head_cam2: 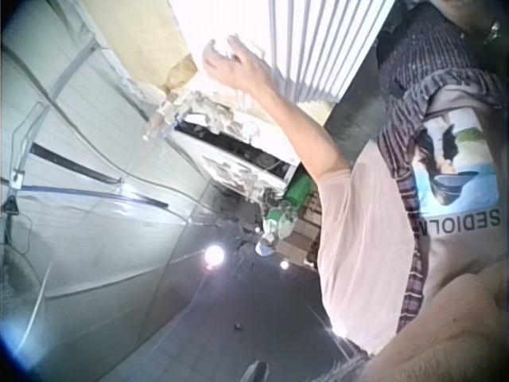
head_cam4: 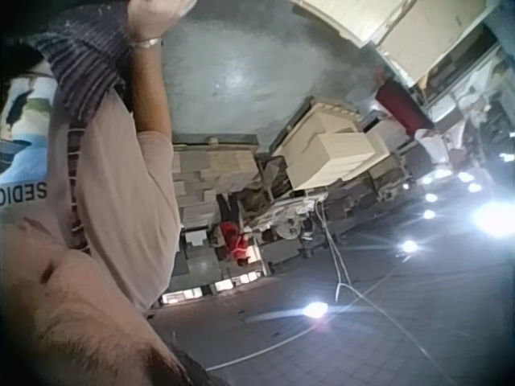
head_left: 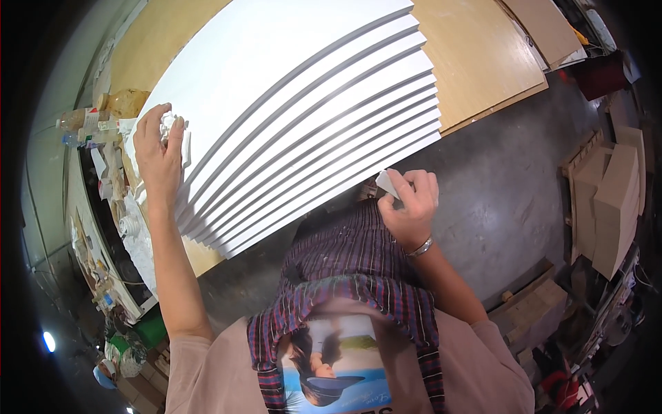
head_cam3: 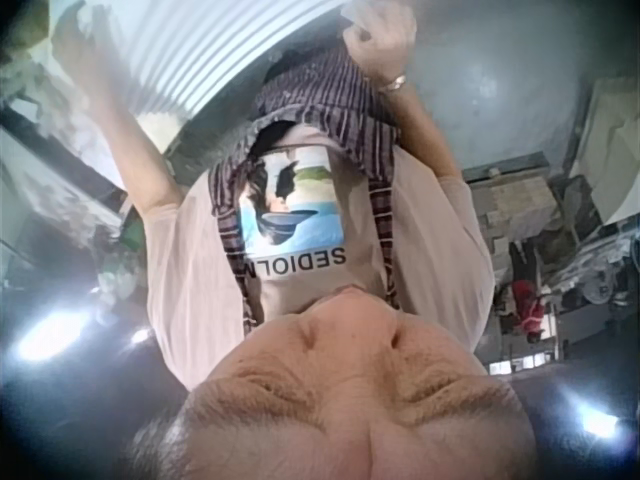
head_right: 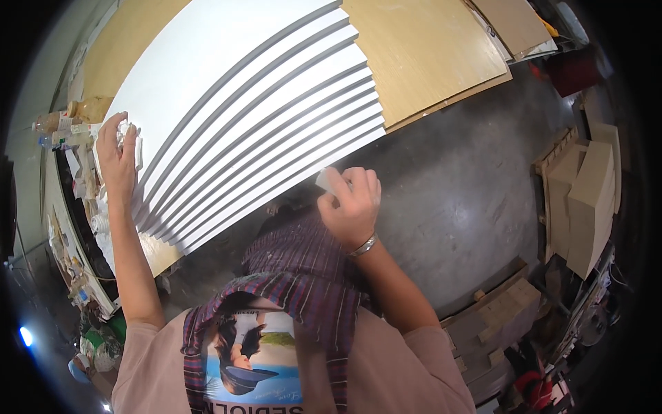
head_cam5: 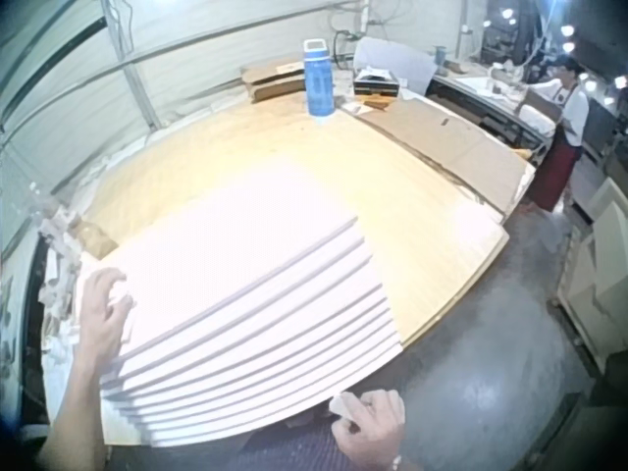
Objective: The person sands the internal grooves and external edges of a white furniture panel using a sanding block and wipes the surface with a cloth.
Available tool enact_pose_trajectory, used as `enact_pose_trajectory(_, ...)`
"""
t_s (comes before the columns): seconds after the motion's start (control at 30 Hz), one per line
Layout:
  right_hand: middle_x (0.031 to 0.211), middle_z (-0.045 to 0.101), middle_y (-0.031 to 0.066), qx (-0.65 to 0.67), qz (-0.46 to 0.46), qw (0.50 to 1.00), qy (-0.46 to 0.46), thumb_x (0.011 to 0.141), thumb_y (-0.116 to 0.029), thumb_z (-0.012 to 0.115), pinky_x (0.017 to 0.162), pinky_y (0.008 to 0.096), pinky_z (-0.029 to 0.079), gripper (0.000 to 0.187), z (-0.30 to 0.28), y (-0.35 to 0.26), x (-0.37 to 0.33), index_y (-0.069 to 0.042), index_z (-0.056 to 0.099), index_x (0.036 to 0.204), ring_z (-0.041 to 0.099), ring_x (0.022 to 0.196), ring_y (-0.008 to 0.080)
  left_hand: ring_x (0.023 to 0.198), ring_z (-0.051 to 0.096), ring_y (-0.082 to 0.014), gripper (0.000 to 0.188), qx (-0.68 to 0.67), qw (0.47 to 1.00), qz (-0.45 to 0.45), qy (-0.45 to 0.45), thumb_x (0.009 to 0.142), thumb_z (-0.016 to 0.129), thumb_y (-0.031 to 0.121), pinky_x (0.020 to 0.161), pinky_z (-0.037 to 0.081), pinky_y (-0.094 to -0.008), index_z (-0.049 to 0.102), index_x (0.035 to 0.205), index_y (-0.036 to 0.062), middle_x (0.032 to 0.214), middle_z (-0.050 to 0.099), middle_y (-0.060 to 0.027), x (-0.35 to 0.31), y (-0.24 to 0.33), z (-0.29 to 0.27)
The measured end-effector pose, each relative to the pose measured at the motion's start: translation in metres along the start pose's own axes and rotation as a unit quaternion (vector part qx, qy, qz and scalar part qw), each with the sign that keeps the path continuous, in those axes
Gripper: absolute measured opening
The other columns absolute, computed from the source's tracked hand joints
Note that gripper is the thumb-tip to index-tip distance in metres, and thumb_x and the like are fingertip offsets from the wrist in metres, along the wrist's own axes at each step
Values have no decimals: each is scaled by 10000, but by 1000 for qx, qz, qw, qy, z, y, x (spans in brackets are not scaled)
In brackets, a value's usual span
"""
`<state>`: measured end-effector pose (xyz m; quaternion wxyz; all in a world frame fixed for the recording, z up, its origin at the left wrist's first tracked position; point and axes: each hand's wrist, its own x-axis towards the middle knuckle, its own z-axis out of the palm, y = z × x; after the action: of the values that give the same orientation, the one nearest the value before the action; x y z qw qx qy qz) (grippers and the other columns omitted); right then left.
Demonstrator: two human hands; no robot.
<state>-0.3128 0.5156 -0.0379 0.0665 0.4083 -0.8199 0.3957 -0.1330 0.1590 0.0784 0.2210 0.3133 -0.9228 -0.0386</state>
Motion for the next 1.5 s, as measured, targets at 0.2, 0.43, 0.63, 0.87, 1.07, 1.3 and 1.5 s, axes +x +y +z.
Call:
enact_pose_trajectory(0.2, 841, 542, 83, 35, -27, 998, -41, 647, -58, 650, 671, 405, 433, 351, 8, -10, 2, -80, 708, 993, 532, 770, 287, 1150, 543, -288, 361, -19, 1000, -20, -2, 972, 630, 310, 960, 446, -378, 630, 1240, 67, 1247, 612, -117, 2, 5, 0)
enact_pose_trajectory(0.43, 873, 560, 107, 36, 25, 998, 41, 646, 23, 673, 688, 423, 470, 416, -19, 34, 12, -28, 714, 1057, 540, 792, 303, 1142, 543, -280, 352, -33, 999, -26, 0, 977, 629, 300, 940, 458, -366, 627, 1236, 61, 1247, 610, -114, -1, 2, 0)
enact_pose_trajectory(0.63, 880, 554, 113, -6, 112, 991, 77, 658, 22, 676, 741, 427, 469, 404, -21, 79, 30, -60, 735, 1049, 543, 842, 306, 1146, 545, -274, 360, -21, 1000, -18, -3, 977, 630, 308, 944, 455, -363, 627, 1241, 63, 1257, 606, -113, -1, 1, 1)
enact_pose_trajectory(0.87, 894, 584, 102, -28, 105, 991, 76, 675, -13, 686, 766, 408, 483, 360, -31, 86, 40, -66, 740, 1026, 568, 859, 296, 1148, 544, -276, 346, -22, 1000, -12, 3, 973, 636, 293, 961, 444, -368, 633, 1231, 63, 1253, 609, -112, 0, 2, 1)
enact_pose_trajectory(1.07, 920, 597, 115, -32, 202, 963, 176, 703, -4, 674, 769, 382, 486, 350, -44, 120, 38, -18, 724, 1049, 583, 818, 286, 1150, 539, -281, 349, -13, 1000, -21, -1, 961, 645, 257, 976, 435, -377, 622, 1250, 61, 1251, 610, -118, -1, -1, -2)
enact_pose_trajectory(1.3, 947, 575, 18, 45, 247, 948, 195, 825, 6, 660, 713, 267, 451, 356, -63, 116, 49, 65, 660, 1176, 487, 782, 115, 1234, 571, -221, 340, -200, 967, -103, -120, 939, 649, 94, 1009, 476, -357, 616, 1273, 41, 1290, 630, -114, 3, 32, -39)
enact_pose_trajectory(1.5, 1147, 634, 60, 282, 276, 885, 246, 913, 7, 662, 794, 215, 485, 435, -68, 88, 90, 110, 559, 1322, 582, 932, 88, 1086, 660, -269, 459, -269, 944, 185, 40, 783, 710, -28, 932, 529, -366, 640, 1230, 49, 1179, 668, -127, 14, 153, 0)
